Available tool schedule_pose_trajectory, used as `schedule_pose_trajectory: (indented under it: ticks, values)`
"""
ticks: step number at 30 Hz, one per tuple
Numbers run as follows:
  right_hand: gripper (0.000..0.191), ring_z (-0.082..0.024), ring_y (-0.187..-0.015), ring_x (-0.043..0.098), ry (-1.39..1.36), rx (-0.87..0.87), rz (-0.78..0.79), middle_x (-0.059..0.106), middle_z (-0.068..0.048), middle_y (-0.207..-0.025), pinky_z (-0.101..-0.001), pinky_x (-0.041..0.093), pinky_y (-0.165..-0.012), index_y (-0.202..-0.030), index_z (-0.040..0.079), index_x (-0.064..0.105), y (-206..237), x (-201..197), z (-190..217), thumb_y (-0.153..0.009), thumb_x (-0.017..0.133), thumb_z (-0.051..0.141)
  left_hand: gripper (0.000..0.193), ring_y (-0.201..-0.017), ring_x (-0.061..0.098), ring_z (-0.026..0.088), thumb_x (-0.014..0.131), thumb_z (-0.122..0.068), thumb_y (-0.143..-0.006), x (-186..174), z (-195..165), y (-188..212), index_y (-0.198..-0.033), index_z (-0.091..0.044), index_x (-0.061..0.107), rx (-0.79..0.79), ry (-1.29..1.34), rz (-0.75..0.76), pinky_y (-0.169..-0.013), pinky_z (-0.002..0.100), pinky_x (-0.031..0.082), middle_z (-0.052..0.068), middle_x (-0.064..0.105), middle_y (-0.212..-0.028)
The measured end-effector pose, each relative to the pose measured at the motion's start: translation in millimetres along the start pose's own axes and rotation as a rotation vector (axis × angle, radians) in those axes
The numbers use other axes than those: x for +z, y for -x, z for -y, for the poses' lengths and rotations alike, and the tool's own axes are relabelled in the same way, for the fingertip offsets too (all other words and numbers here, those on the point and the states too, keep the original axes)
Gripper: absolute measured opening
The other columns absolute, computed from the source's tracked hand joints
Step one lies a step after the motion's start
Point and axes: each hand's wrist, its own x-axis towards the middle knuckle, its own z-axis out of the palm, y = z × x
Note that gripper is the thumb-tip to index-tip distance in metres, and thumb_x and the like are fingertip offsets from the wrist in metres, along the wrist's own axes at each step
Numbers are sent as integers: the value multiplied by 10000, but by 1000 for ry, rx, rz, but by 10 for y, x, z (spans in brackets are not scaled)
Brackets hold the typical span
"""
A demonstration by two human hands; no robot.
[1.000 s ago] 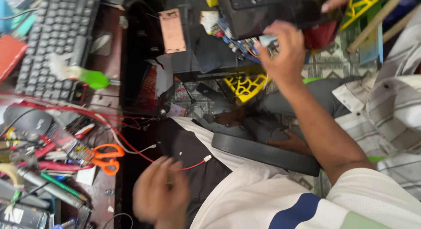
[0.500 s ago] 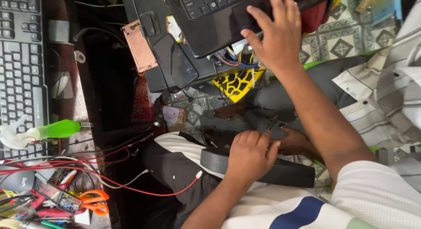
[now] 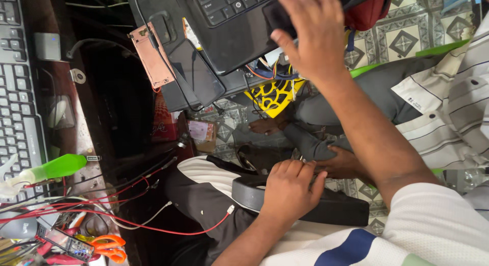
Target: The person sits at a cluttered repair bench and disassembles a smartphone, separating the back cover from the body and lifting out the battery. They then handle a small internal board and cable, work on it with a hand tool, and finally reach toward a laptop and keyboard on the bench.
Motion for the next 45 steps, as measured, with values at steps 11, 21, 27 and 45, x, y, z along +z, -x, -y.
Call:
schedule_pose_trajectory:
  ticks: [11, 21, 27, 45]
  values:
    - [397, -419, -1418, 446, 32, 25, -41, 591, -84, -1441, -576, 379, -1159, -1369, 123, 663, 46, -72, 96, -1087, 687, 402, 235, -792, 684, 352, 766, -266, -878, -114, 16, 12, -978, -53, 769, -212, 168, 81, -729, 451, 558, 136, 693, -823]
    - [460, -414, -1410, 457, -68, -12, -68, 552, -136, -1435, -574, 386, -1146, -1346, 78, 643, -38, -31, 221, -1058, 691, 434, 238, -792, 691, 343, 768, -267, -872, -151, 52, 55, -980, -56, 779, -227, 192, 39, -716, 437, 569, 131, 694, -811]
    - [330, -395, -1388, 468, 67, 8, -76, 613, -75, -1296, -570, 373, -1153, -1243, 115, 685, -181, -109, 116, -1081, 708, 402, 237, -807, 693, 337, 755, -275, -888, -160, 65, 59, -993, -63, 775, -229, 210, 44, -723, 429, 573, 123, 704, -837]
    - [380, -365, -1373, 501, 1, 15, -92, 597, -74, -1277, -537, 401, -1122, -1246, 98, 680, 131, -147, 96, -1023, 741, 400, 227, -807, 698, 335, 761, -263, -886, -179, 11, 35, -1000, -67, 775, -228, 215, 21, -714, 425, 574, 120, 702, -836]
